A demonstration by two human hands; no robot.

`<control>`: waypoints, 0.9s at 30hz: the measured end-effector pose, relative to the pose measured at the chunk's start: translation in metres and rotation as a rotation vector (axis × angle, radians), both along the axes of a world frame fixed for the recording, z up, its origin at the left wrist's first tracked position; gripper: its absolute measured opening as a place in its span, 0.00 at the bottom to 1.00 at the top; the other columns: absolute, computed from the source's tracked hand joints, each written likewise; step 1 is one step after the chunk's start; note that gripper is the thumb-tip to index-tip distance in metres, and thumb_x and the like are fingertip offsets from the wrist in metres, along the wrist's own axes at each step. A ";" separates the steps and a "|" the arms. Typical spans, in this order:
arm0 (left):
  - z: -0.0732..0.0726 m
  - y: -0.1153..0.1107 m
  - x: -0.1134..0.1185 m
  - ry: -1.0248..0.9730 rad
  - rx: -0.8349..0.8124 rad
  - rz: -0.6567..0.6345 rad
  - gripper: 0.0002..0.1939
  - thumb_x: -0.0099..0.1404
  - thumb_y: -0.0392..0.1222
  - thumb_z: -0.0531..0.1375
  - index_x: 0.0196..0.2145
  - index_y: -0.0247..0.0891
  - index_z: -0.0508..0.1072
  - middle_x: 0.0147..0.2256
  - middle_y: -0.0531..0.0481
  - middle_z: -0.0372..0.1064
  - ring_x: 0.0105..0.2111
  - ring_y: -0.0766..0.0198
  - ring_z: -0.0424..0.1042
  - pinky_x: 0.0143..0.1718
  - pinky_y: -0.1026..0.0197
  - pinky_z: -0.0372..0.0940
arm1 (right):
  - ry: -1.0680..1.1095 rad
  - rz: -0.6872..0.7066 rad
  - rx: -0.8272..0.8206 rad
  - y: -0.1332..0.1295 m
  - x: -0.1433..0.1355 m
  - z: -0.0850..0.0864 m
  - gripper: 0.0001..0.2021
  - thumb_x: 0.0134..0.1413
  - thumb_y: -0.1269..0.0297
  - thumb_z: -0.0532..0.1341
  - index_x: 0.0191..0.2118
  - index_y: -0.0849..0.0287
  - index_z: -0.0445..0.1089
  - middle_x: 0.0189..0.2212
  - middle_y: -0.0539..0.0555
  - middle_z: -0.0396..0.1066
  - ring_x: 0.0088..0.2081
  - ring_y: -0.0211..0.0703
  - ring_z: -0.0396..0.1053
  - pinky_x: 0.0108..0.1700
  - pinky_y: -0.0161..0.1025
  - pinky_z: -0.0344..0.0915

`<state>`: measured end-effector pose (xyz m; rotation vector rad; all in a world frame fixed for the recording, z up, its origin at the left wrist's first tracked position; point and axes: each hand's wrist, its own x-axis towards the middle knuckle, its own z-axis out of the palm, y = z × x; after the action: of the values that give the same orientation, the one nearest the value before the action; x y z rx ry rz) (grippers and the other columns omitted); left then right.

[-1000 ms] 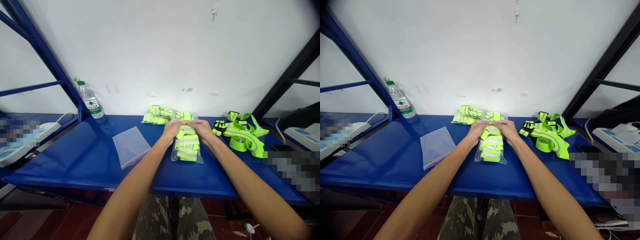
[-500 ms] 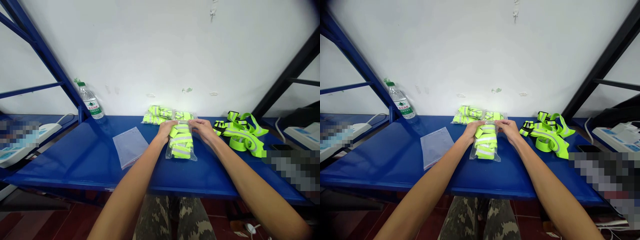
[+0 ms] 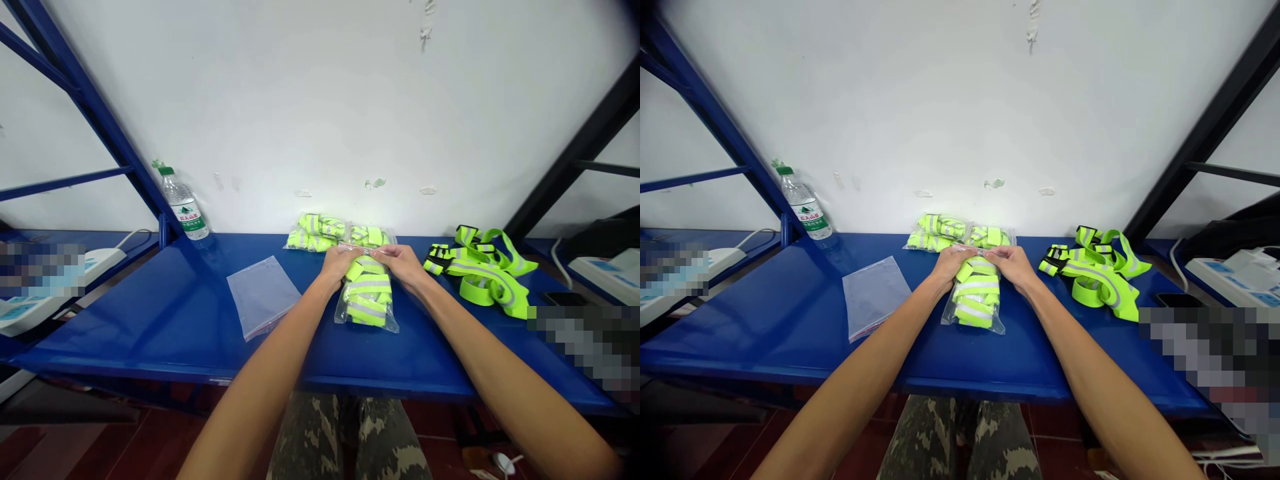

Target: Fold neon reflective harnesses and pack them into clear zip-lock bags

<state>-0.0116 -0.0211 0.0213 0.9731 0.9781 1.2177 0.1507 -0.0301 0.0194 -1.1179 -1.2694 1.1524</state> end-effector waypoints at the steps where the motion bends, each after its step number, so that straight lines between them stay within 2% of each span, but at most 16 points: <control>1: -0.001 0.000 0.001 0.017 0.007 -0.002 0.10 0.46 0.39 0.71 0.26 0.33 0.77 0.25 0.48 0.75 0.24 0.63 0.73 0.28 0.62 0.66 | -0.011 -0.004 0.008 -0.001 0.000 0.000 0.22 0.28 0.50 0.76 0.27 0.60 0.76 0.26 0.55 0.76 0.27 0.44 0.70 0.32 0.41 0.67; 7: -0.006 0.002 0.004 0.052 0.028 0.024 0.10 0.52 0.43 0.67 0.28 0.33 0.77 0.27 0.46 0.75 0.27 0.61 0.73 0.31 0.61 0.67 | -0.026 -0.069 0.017 0.000 0.004 -0.002 0.20 0.29 0.50 0.75 0.27 0.61 0.76 0.25 0.55 0.76 0.26 0.43 0.70 0.30 0.40 0.65; 11: -0.004 0.001 0.003 0.047 0.017 0.030 0.07 0.54 0.41 0.65 0.28 0.34 0.76 0.26 0.48 0.74 0.27 0.61 0.73 0.32 0.61 0.66 | -0.040 -0.114 0.028 0.001 0.010 0.000 0.18 0.30 0.53 0.75 0.26 0.62 0.77 0.25 0.54 0.76 0.27 0.42 0.69 0.31 0.39 0.64; 15: -0.001 -0.002 0.003 0.082 0.055 -0.058 0.07 0.55 0.42 0.64 0.30 0.35 0.76 0.26 0.49 0.74 0.27 0.63 0.72 0.31 0.62 0.64 | -0.094 -0.074 0.027 0.000 0.015 0.004 0.16 0.31 0.55 0.74 0.26 0.61 0.79 0.26 0.54 0.77 0.29 0.42 0.70 0.34 0.39 0.65; 19: -0.003 -0.004 0.005 0.158 0.191 -0.151 0.08 0.56 0.44 0.64 0.29 0.36 0.75 0.28 0.50 0.73 0.28 0.65 0.70 0.31 0.65 0.62 | -0.159 0.004 0.019 -0.003 0.018 0.008 0.15 0.34 0.55 0.73 0.27 0.61 0.79 0.27 0.55 0.77 0.28 0.42 0.70 0.34 0.39 0.66; 24: -0.010 0.000 0.008 0.236 0.233 0.007 0.18 0.61 0.53 0.60 0.23 0.37 0.70 0.22 0.54 0.64 0.24 0.67 0.62 0.25 0.65 0.55 | -0.265 0.009 0.098 -0.004 0.019 0.011 0.15 0.37 0.52 0.72 0.26 0.60 0.77 0.26 0.55 0.76 0.27 0.42 0.69 0.31 0.38 0.65; 27: -0.012 0.002 0.006 0.283 0.265 0.045 0.17 0.63 0.52 0.58 0.24 0.37 0.71 0.23 0.54 0.64 0.25 0.66 0.62 0.26 0.65 0.54 | -0.322 0.032 0.110 -0.004 0.019 0.011 0.16 0.38 0.50 0.70 0.27 0.60 0.77 0.25 0.55 0.76 0.27 0.42 0.68 0.29 0.38 0.64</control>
<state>-0.0051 -0.0189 0.0092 1.3663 1.0793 1.2915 0.1698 -0.0342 0.0307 -1.2372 -1.5832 0.9373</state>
